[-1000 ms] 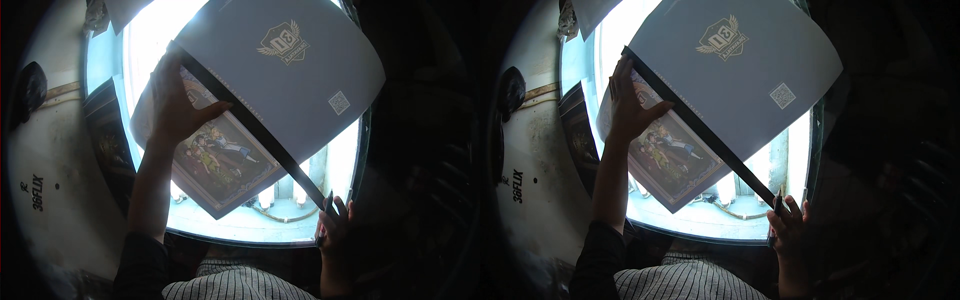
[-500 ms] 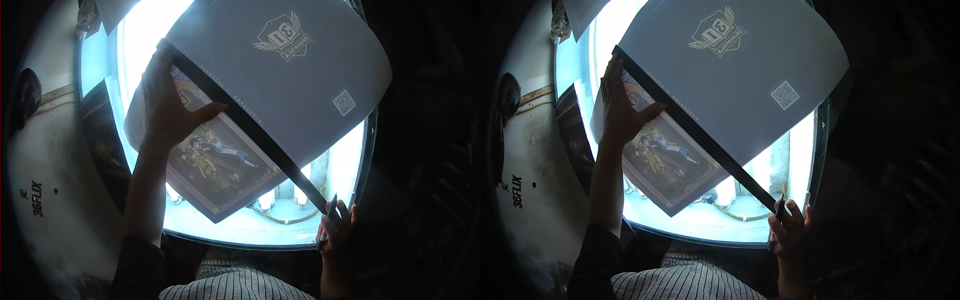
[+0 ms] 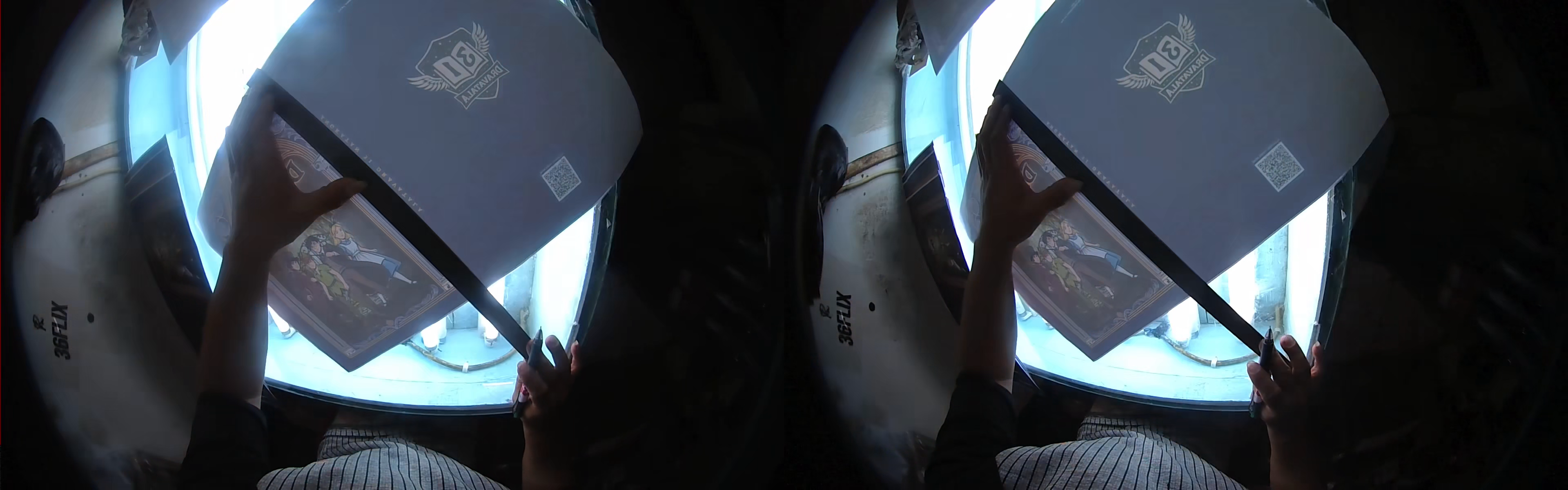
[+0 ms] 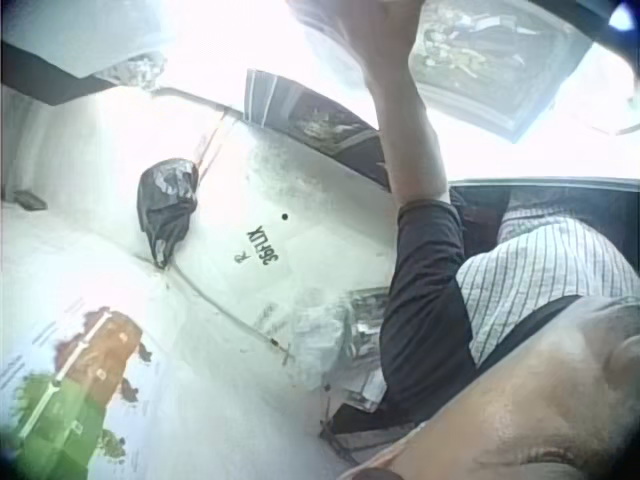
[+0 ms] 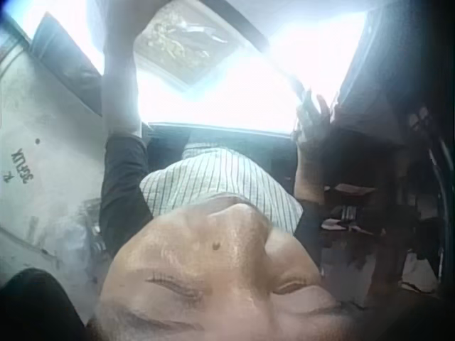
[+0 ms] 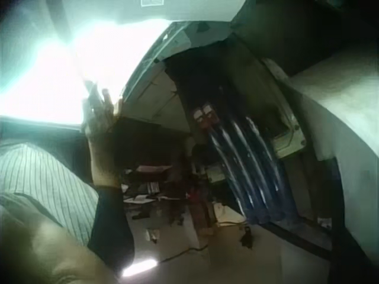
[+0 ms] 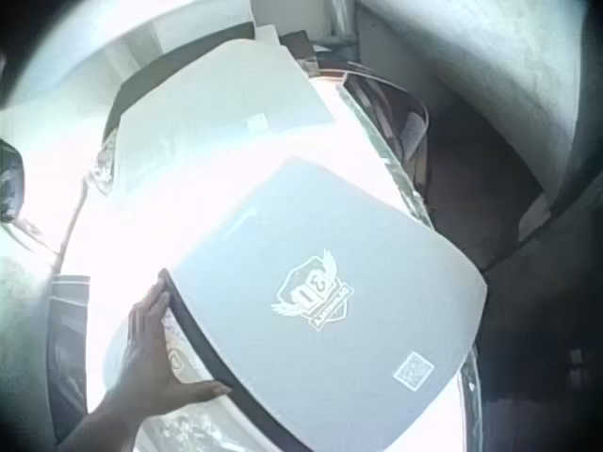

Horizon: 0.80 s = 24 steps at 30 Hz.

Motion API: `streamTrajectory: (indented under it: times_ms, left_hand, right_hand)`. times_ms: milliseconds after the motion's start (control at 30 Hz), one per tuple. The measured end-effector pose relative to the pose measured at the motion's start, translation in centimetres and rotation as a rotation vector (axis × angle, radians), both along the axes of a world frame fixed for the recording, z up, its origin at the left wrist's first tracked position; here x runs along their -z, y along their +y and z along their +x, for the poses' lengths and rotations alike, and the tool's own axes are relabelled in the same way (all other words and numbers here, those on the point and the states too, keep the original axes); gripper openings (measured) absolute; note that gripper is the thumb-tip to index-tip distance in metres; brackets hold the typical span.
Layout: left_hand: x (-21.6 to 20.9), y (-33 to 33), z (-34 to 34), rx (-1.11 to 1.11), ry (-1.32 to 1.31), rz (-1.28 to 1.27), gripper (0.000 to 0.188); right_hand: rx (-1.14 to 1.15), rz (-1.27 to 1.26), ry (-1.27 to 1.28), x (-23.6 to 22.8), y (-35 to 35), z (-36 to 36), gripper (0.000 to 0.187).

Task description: The person marks a printed paper sheet using a pen and a ruler while it is positioned on a light box.

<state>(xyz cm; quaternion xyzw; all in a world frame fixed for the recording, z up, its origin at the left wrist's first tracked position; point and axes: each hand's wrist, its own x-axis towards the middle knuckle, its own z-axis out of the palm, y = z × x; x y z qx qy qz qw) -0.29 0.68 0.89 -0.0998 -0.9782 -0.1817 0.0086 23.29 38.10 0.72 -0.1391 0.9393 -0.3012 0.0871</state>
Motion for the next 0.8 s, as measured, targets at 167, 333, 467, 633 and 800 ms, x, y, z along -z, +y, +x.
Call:
streamTrajectory:
  times_ms: [167, 333, 467, 633, 800]
  left_hand:
    - [1.8, 1.1, 0.0, 0.005, 0.113, -0.013, 0.125]
    - [1.3, -0.3, 0.3, 0.009, 0.204, -0.025, 0.128]
    - [0.4, -0.2, 0.3, -0.025, 0.170, 0.069, 0.128]
    - [1.2, -0.3, 0.5, -0.030, 0.167, 0.049, 0.129]
    - [1.1, -0.2, 0.7, -0.037, 0.132, 0.069, 0.128]
  right_hand:
    - [-0.016, 0.084, 0.082, 0.5, 1.4, 0.4, 0.029]
    - [-0.077, -0.017, 0.183, 0.1, 0.4, -0.5, 0.042]
    - [-0.088, 0.164, 0.150, -0.4, 0.0, -0.3, 0.030]
    - [-0.090, 0.145, 0.149, -0.9, -0.1, -1.1, 0.022]
    - [-0.062, 0.065, 0.189, -1.9, -0.8, -1.9, 0.020]
